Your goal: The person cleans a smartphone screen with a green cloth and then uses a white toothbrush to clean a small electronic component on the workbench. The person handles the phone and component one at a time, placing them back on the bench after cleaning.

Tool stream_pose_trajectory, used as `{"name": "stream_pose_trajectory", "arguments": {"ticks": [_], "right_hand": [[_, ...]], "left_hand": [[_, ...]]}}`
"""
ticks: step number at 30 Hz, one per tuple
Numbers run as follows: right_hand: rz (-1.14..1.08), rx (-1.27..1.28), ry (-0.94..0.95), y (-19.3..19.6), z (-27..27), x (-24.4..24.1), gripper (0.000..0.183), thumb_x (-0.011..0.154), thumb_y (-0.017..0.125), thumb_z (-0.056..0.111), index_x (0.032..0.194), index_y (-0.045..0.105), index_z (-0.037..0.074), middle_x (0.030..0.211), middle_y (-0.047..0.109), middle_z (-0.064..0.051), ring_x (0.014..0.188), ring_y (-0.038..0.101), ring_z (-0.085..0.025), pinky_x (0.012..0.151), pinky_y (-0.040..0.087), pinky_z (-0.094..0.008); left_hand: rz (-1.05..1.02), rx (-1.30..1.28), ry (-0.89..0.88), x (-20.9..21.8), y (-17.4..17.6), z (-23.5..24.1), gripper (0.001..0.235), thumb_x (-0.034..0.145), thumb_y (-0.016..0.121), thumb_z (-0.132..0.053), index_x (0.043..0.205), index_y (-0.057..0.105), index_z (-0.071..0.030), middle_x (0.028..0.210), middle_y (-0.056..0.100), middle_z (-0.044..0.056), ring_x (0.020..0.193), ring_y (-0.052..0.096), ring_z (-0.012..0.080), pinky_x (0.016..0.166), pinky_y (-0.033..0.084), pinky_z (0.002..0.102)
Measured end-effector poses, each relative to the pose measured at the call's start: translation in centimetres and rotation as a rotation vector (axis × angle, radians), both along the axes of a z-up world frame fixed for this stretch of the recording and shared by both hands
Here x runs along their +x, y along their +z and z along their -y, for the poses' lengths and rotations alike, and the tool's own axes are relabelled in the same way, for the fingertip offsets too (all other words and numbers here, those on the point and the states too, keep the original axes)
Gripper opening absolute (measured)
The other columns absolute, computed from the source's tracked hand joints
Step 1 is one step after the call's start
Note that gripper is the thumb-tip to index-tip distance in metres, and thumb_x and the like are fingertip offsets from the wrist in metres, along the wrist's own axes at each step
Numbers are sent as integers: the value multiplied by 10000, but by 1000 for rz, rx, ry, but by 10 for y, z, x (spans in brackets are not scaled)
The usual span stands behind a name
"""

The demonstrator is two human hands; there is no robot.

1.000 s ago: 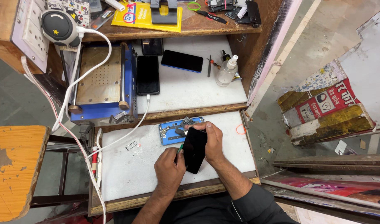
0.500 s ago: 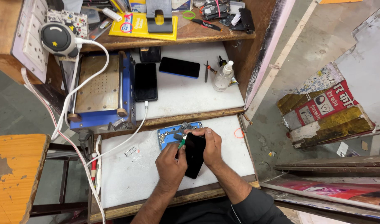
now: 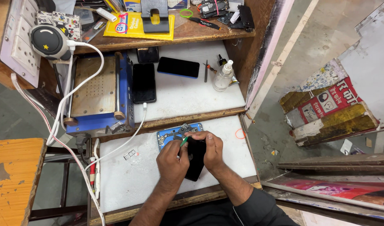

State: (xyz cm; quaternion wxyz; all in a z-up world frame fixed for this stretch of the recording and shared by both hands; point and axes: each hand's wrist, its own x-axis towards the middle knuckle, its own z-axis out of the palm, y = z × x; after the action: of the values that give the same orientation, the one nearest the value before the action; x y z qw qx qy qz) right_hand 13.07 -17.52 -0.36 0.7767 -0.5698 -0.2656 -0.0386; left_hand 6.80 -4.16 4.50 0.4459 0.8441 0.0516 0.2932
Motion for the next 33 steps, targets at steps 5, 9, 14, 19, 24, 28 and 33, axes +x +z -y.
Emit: {"name": "stream_pose_trajectory", "arguments": {"ticks": [5, 9, 14, 19, 24, 28, 33], "right_hand": [[30, 54, 51, 1, -2, -4, 507, 1161, 285, 269, 1081, 668, -54, 1099, 730, -273, 1136, 711, -399, 1058, 565, -517], [43, 21, 38, -1, 0, -4, 539, 1152, 280, 313, 1079, 672, -50, 1107, 735, -276, 1140, 719, -391, 1060, 571, -522], [20, 57, 61, -7, 0, -4, 541, 1155, 303, 332, 1087, 674, -56, 1095, 733, -283, 1149, 714, -397, 1059, 567, -534], [59, 41, 72, -4, -3, -5, 540, 1150, 296, 334, 1089, 672, -49, 1090, 733, -265, 1142, 711, -390, 1085, 547, -537], [63, 22, 41, -1, -4, -7, 501, 1153, 319, 299, 1078, 675, -46, 1080, 733, -259, 1141, 712, -394, 1082, 542, -543], [77, 2, 49, 0, -3, -7, 494, 1149, 319, 286, 1084, 672, -52, 1104, 731, -259, 1156, 705, -393, 1089, 539, -536], [85, -4, 93, 7, -8, -7, 505, 1145, 310, 295, 1085, 667, -58, 1113, 732, -254, 1166, 699, -389, 1107, 529, -530]], "left_hand": [[32, 69, -35, -10, 3, -8, 12, 886, 701, -32, 886, 690, -30, 799, 694, 102, 694, 691, 276, 618, 549, 393], [-95, 70, -16, -26, -10, -8, 70, 865, 727, -62, 844, 675, -20, 760, 682, 106, 664, 680, 277, 584, 536, 395], [-315, 12, -14, -51, -38, -11, 108, 894, 722, -115, 842, 686, -28, 752, 694, 93, 608, 675, 241, 554, 533, 373], [-331, 195, 35, -73, -48, -19, 128, 851, 737, -147, 813, 696, -32, 750, 700, 102, 727, 633, 292, 637, 522, 428], [-413, 209, -25, -78, -45, -30, 152, 859, 723, -191, 892, 722, -43, 844, 724, 105, 836, 659, 301, 724, 544, 436], [-377, 175, -48, -83, -47, -33, 171, 871, 710, -185, 955, 717, -37, 909, 724, 119, 847, 694, 312, 734, 562, 429], [-373, 209, -30, -85, -47, -32, 162, 860, 717, -174, 936, 705, -31, 880, 719, 124, 815, 698, 317, 710, 567, 425]]}}
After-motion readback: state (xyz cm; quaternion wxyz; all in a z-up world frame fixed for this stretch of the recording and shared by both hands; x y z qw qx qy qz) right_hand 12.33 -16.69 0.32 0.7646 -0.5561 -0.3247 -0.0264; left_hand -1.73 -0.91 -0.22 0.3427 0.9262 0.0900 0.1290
